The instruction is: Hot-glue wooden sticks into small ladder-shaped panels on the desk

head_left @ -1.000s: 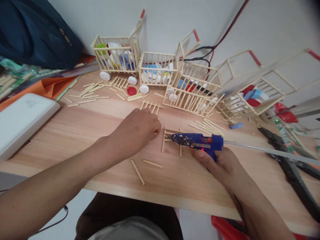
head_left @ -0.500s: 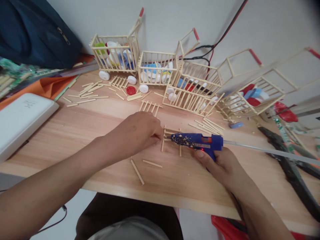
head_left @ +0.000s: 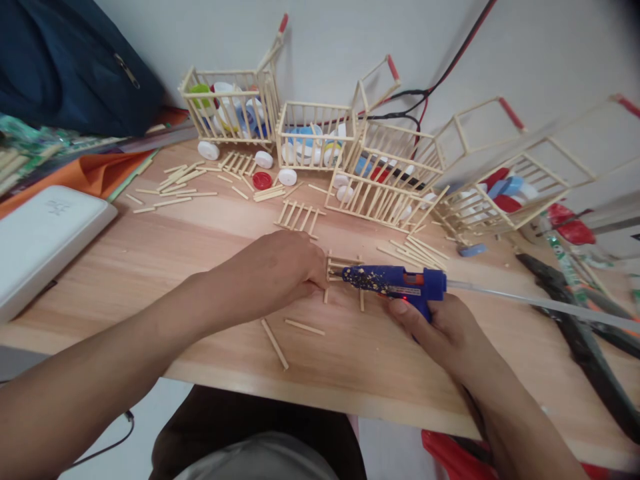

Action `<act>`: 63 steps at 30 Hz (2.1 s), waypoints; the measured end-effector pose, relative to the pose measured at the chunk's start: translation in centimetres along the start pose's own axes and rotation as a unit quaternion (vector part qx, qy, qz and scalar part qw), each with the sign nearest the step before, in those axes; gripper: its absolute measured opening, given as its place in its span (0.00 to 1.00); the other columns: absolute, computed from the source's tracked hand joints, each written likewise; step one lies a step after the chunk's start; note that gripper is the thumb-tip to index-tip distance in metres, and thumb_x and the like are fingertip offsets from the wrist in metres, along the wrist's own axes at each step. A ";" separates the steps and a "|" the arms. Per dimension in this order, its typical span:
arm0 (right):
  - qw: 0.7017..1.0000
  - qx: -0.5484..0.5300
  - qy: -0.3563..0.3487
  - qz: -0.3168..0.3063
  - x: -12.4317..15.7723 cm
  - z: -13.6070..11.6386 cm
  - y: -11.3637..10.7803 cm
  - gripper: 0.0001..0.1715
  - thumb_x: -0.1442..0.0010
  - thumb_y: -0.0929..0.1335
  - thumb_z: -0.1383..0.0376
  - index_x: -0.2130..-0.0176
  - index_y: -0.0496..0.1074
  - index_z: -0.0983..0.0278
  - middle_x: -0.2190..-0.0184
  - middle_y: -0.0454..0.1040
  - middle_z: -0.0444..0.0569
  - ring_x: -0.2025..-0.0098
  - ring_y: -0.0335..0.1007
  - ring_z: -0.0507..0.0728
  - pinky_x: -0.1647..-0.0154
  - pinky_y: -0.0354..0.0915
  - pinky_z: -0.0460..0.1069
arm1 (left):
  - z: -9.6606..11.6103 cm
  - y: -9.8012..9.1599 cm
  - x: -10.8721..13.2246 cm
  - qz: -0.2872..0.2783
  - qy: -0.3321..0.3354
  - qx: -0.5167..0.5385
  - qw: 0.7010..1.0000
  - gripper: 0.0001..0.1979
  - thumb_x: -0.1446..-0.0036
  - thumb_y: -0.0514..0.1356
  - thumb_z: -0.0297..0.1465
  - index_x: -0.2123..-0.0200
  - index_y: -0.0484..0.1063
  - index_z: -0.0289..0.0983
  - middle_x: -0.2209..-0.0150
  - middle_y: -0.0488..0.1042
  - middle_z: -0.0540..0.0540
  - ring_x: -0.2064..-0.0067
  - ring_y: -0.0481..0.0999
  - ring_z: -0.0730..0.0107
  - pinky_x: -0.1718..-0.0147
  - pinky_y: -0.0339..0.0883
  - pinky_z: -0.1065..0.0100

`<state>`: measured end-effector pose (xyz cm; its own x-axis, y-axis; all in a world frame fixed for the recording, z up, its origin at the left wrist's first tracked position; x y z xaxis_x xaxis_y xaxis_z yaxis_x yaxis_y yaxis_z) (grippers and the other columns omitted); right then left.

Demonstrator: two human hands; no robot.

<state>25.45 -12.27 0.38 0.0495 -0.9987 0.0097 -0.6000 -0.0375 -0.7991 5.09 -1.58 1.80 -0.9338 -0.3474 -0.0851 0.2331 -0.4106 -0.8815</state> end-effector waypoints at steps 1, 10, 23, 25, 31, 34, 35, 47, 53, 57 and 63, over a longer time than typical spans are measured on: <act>1.000 0.001 0.002 -0.002 0.0 0.1 0.0 0.20 0.36 0.60 0.53 0.69 0.71 0.62 0.75 0.72 0.44 0.73 0.67 0.54 0.73 0.63 0.45 | 0.0 0.0 0.0 -0.002 -0.002 0.001 1.000 0.10 0.41 0.59 0.28 0.67 0.80 0.44 0.66 0.79 0.50 0.61 0.74 0.69 0.57 0.63 0.69; 1.000 0.014 0.009 -0.004 -0.2 -0.1 -0.1 0.23 0.37 0.60 0.51 0.73 0.70 0.62 0.78 0.72 0.46 0.74 0.67 0.55 0.75 0.64 0.46 | 0.5 -0.2 -0.1 -0.029 -0.004 -0.002 1.000 0.10 0.40 0.58 0.27 0.66 0.80 0.42 0.65 0.79 0.49 0.60 0.74 0.70 0.58 0.62 0.70; 1.000 -0.002 0.004 -0.010 -0.2 -0.4 -0.3 0.19 0.37 0.61 0.53 0.71 0.70 0.61 0.76 0.72 0.45 0.74 0.66 0.55 0.73 0.65 0.47 | 0.3 -0.1 0.0 -0.031 0.001 -0.005 0.999 0.11 0.39 0.57 0.28 0.66 0.80 0.43 0.65 0.78 0.49 0.61 0.74 0.70 0.57 0.63 0.70; 1.000 0.005 0.001 -0.009 -0.2 -0.5 -0.3 0.20 0.37 0.61 0.53 0.73 0.69 0.62 0.78 0.70 0.45 0.76 0.64 0.54 0.76 0.62 0.46 | 0.4 -0.1 0.0 -0.036 0.001 -0.008 0.999 0.11 0.39 0.56 0.28 0.66 0.80 0.43 0.65 0.78 0.48 0.60 0.74 0.70 0.57 0.63 0.70; 1.000 -0.003 -0.006 -0.003 -0.1 -0.5 -0.1 0.20 0.37 0.61 0.54 0.75 0.66 0.61 0.80 0.65 0.42 0.78 0.60 0.52 0.77 0.60 0.45 | 0.4 -0.1 0.0 -0.048 -0.011 -0.017 0.999 0.11 0.39 0.57 0.28 0.66 0.80 0.41 0.65 0.77 0.47 0.60 0.74 0.69 0.57 0.63 0.69; 1.000 -0.004 0.005 0.002 -0.1 -0.3 -0.1 0.20 0.37 0.61 0.54 0.76 0.65 0.61 0.80 0.66 0.43 0.78 0.61 0.52 0.77 0.61 0.46 | 0.5 -0.2 0.0 -0.048 -0.007 -0.015 0.999 0.11 0.39 0.56 0.28 0.65 0.80 0.42 0.65 0.78 0.48 0.60 0.74 0.69 0.57 0.63 0.69; 1.000 -0.004 0.008 0.001 -0.1 -0.3 -0.1 0.20 0.37 0.61 0.53 0.75 0.66 0.61 0.79 0.68 0.43 0.77 0.63 0.53 0.75 0.63 0.46 | 0.5 -0.2 0.0 -0.049 -0.007 -0.014 0.999 0.11 0.39 0.57 0.28 0.65 0.80 0.42 0.64 0.78 0.48 0.60 0.74 0.69 0.57 0.63 0.69; 1.000 0.002 0.011 0.001 -0.2 -0.2 -0.1 0.20 0.38 0.61 0.53 0.73 0.70 0.61 0.77 0.72 0.46 0.74 0.68 0.56 0.73 0.65 0.48 | 0.3 0.0 0.0 -0.031 0.004 -0.004 1.000 0.10 0.40 0.57 0.27 0.66 0.80 0.42 0.65 0.77 0.49 0.59 0.74 0.70 0.57 0.62 0.71; 1.000 0.012 0.008 -0.003 -0.1 -0.3 -0.2 0.21 0.38 0.61 0.52 0.74 0.69 0.62 0.80 0.68 0.44 0.77 0.63 0.53 0.78 0.61 0.46 | 0.2 0.0 0.1 -0.023 0.008 -0.007 1.000 0.11 0.39 0.56 0.28 0.65 0.80 0.43 0.65 0.77 0.49 0.59 0.74 0.70 0.57 0.63 0.71; 1.000 0.003 0.003 0.001 -0.1 -0.4 -0.2 0.21 0.38 0.61 0.53 0.77 0.66 0.61 0.80 0.66 0.43 0.77 0.61 0.52 0.77 0.61 0.45 | 0.2 0.0 0.2 -0.033 0.001 0.000 0.999 0.11 0.39 0.56 0.28 0.66 0.80 0.42 0.65 0.77 0.49 0.59 0.74 0.70 0.57 0.62 0.70; 1.000 -0.007 0.004 0.012 -0.2 -0.3 -0.2 0.20 0.38 0.61 0.53 0.74 0.68 0.62 0.79 0.68 0.44 0.77 0.63 0.53 0.77 0.61 0.46 | 0.2 0.0 0.1 -0.033 -0.007 0.010 0.999 0.11 0.38 0.57 0.28 0.64 0.80 0.43 0.63 0.77 0.50 0.57 0.74 0.70 0.56 0.62 0.70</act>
<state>25.26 -12.09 0.71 0.0287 -0.9996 -0.0058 -0.6115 -0.0130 -0.7912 5.04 -1.80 1.87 -0.9436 -0.3305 -0.0215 0.1773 -0.4495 -0.8755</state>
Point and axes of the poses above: each hand's wrist, its own x-axis away from the middle knuckle, its own y-axis out of the palm, z = x × y, the point moved 3 cm from there along -x, towards the middle knuckle
